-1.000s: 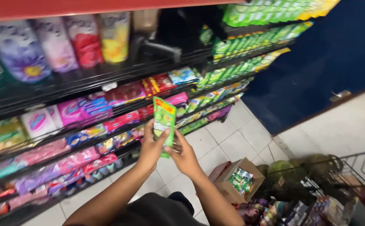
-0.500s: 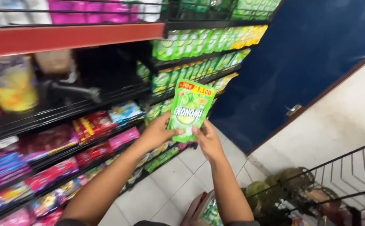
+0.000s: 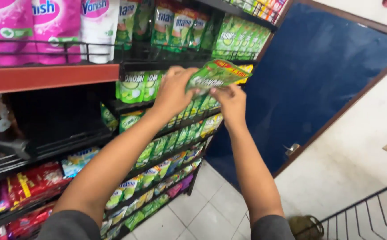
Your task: Scanning detergent pouches with a handheld scanner and organizing them on grocery store shelves.
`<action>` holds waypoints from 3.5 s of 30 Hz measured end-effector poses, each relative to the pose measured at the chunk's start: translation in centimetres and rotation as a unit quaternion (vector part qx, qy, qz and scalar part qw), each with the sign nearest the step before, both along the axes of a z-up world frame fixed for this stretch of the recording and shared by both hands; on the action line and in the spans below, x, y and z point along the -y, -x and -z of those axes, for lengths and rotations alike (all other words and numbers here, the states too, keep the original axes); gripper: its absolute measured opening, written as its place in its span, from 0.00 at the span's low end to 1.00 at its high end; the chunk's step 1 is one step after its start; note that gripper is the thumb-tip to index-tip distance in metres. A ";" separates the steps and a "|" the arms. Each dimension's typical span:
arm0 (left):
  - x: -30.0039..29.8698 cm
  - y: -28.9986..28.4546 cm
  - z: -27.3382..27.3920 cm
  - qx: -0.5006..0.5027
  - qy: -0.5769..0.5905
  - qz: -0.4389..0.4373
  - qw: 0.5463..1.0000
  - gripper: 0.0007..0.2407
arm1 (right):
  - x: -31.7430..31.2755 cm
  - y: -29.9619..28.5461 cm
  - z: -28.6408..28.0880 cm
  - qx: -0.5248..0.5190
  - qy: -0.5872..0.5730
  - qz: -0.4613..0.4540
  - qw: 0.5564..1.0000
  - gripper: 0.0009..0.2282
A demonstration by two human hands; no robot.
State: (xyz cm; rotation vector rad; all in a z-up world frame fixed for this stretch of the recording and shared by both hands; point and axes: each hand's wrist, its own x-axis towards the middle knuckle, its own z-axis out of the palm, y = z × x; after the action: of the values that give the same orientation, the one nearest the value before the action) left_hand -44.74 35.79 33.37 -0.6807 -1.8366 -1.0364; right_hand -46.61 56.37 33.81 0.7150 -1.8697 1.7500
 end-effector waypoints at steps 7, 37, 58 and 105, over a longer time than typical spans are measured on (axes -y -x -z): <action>-1.1 10.6 -7.2 -0.077 -0.011 -0.085 0.993 0.15 | 1.3 11.1 -5.8 -0.103 0.024 0.084 0.991 0.09; -4.7 25.1 -12.2 0.186 0.006 -0.268 0.945 0.18 | -3.6 33.5 -8.1 -0.055 -0.170 0.075 0.981 0.10; -7.8 24.4 -12.2 0.262 0.036 -0.291 0.919 0.15 | -5.9 36.6 -5.6 -0.106 -0.110 0.150 0.977 0.12; -11.5 9.6 21.9 0.081 0.064 0.135 0.985 0.15 | -7.0 12.6 37.6 -0.026 -0.079 0.229 0.970 0.08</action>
State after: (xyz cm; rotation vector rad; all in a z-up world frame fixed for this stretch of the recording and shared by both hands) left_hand -54.30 47.30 11.50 -0.9681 -2.0020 -1.1839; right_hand -59.21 63.37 -3.81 0.3396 -1.9607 1.2904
